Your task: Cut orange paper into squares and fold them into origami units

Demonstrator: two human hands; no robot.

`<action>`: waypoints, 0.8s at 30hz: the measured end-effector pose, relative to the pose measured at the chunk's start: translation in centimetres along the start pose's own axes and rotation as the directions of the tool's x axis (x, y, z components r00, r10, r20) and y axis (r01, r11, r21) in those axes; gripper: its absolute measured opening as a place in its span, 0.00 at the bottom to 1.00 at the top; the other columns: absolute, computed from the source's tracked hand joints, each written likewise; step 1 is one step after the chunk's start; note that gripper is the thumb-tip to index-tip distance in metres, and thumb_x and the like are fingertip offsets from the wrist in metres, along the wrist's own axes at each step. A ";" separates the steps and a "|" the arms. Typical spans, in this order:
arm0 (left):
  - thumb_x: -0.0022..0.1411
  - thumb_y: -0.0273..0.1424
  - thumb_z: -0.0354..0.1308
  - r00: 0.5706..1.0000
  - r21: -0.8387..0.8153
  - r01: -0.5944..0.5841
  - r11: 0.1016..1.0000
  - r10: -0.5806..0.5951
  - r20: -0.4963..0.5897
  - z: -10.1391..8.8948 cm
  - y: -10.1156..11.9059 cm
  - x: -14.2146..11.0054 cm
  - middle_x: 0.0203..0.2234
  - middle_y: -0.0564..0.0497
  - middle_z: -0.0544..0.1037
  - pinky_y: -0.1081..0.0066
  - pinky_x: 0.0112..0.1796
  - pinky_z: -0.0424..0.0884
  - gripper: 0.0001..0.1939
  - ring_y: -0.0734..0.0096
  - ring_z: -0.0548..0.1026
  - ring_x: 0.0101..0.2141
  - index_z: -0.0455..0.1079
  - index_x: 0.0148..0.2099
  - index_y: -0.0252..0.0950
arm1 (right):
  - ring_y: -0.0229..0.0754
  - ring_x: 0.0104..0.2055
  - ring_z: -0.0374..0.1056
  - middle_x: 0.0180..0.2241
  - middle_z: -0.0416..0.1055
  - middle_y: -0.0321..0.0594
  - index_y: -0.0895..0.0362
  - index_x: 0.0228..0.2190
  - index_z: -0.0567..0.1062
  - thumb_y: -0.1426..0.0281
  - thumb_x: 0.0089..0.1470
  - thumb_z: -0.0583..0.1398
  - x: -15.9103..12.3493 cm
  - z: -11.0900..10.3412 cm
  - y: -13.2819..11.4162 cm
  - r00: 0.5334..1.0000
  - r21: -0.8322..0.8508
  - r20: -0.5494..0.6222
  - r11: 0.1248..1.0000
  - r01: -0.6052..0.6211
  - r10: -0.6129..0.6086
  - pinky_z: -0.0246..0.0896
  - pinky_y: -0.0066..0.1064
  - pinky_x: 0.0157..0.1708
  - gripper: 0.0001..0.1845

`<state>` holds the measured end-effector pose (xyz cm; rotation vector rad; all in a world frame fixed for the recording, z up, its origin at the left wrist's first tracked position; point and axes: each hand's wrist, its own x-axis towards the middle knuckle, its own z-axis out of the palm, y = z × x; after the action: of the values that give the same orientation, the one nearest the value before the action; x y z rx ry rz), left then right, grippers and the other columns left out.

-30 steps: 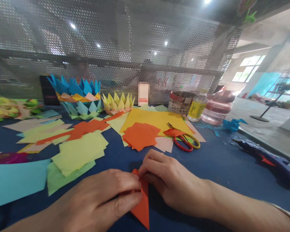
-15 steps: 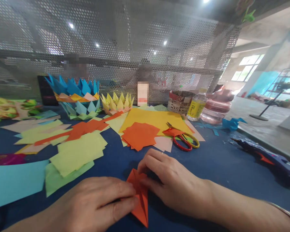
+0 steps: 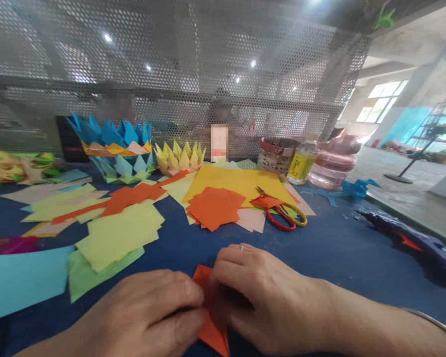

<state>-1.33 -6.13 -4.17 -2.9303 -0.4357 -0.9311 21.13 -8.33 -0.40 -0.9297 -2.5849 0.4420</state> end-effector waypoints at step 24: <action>0.70 0.29 0.48 0.989 0.130 0.058 0.990 -0.039 -0.143 -0.3 0.9 -0.2 0.40 0.53 0.80 0.81 0.38 0.72 0.10 0.77 0.78 0.38 0.70 0.47 0.41 | 0.35 0.32 0.65 0.31 0.71 0.37 0.60 0.28 0.72 0.73 0.57 0.61 -0.2 0.0 -0.3 0.997 -0.050 -0.051 0.998 0.048 -0.051 0.58 0.27 0.36 0.07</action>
<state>-1.37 -7.03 -4.02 -2.7251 -0.5412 -1.0606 21.07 -8.69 -0.33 -0.8797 -2.5752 0.3375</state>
